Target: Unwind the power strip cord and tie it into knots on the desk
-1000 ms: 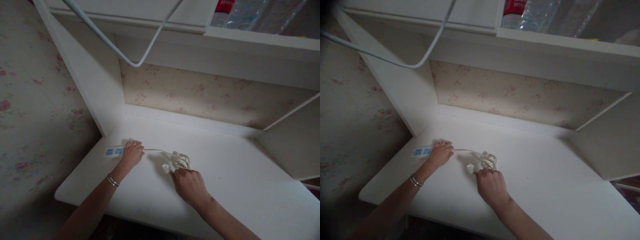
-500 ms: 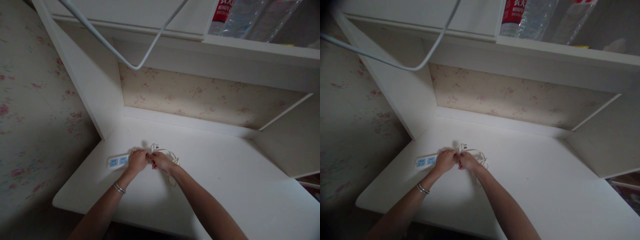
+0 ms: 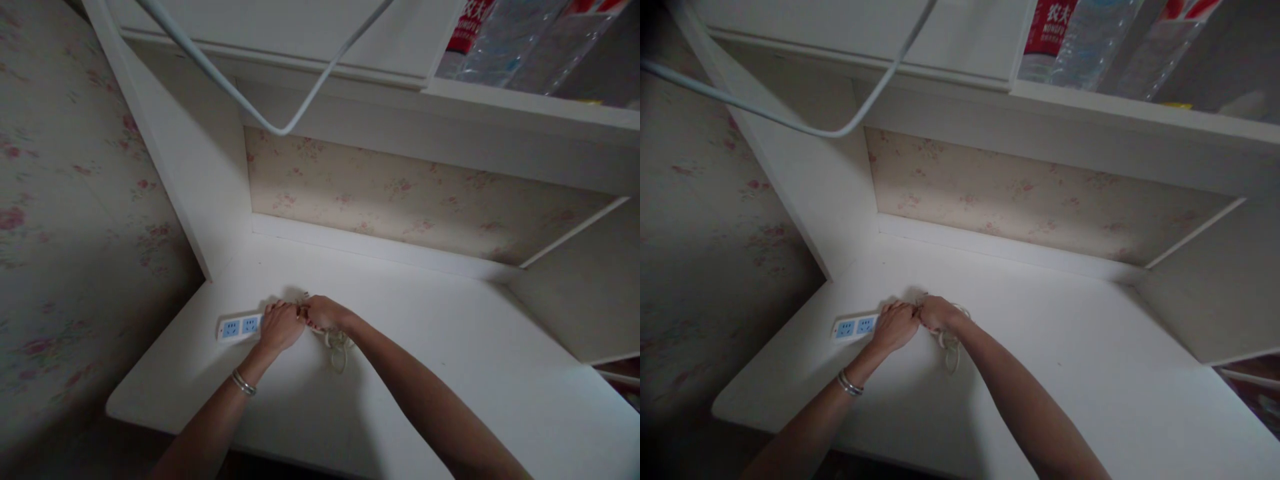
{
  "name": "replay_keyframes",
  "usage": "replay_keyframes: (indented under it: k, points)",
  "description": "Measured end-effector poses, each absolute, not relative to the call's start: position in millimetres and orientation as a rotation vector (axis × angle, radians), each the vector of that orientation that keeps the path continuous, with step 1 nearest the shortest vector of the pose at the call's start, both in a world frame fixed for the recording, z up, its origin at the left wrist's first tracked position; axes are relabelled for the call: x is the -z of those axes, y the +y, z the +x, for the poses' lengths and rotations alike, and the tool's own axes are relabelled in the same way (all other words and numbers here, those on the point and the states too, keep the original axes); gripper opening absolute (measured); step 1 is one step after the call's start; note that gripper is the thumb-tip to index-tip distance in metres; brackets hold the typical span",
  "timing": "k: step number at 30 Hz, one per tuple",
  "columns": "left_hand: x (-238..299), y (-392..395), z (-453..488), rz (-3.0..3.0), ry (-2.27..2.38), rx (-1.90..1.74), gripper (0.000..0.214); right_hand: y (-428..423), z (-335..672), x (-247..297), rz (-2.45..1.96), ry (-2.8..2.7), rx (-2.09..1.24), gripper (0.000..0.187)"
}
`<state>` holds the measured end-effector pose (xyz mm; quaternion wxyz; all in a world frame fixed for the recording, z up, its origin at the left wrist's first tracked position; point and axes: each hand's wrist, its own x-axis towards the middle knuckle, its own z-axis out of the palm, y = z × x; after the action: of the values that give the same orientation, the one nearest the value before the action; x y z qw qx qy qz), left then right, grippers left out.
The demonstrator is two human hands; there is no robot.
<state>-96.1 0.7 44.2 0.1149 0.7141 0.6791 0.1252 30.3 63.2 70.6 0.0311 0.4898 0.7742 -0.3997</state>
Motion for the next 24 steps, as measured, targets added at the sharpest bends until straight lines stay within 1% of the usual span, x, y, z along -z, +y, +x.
replay_keyframes:
  k: [1, 5, 7, 9, 11, 13, 15, 17, 19, 24]
  points:
    - [-45, -1, -95, 2.097, 2.01, -0.375, 0.039, 66, 36, -75, 1.484, 2.423, 1.133, 0.013]
    - [-46, -2, -91, 2.087, 2.065, -0.382, 0.04, 79, 69, -85, 1.503, 2.552, 0.811, 0.032]
    - [-44, 0, -90, 2.065, 2.07, -0.365, 0.036, 84, 86, -82, 1.528, 2.572, 0.68, 0.036]
    - [-42, 1, -90, 2.05, 2.072, -0.355, 0.029, 87, 98, -75, 1.494, 2.559, 0.608, 0.037]
    - [-39, 2, -91, 2.025, 2.106, -0.365, 0.027, 88, 104, -67, 1.419, 2.547, 0.582, 0.037]
    - [-38, 3, -91, 1.997, 2.15, -0.387, 0.033, 89, 103, -59, 1.35, 2.543, 0.575, 0.035]
    - [-36, 2, -90, 1.998, 2.162, -0.404, 0.036, 91, 99, -54, 1.303, 2.549, 0.57, 0.038]
    - [-35, 2, -90, 2.024, 2.142, -0.415, 0.033, 93, 95, -53, 1.268, 2.56, 0.571, 0.044]
    - [-35, 0, -90, 2.043, 2.121, -0.417, 0.029, 93, 93, -53, 1.248, 2.568, 0.578, 0.045]
    - [-36, 1, -94, 2.077, 2.067, -0.409, 0.027, 89, 99, -56, 1.23, 2.597, 0.667, 0.028]
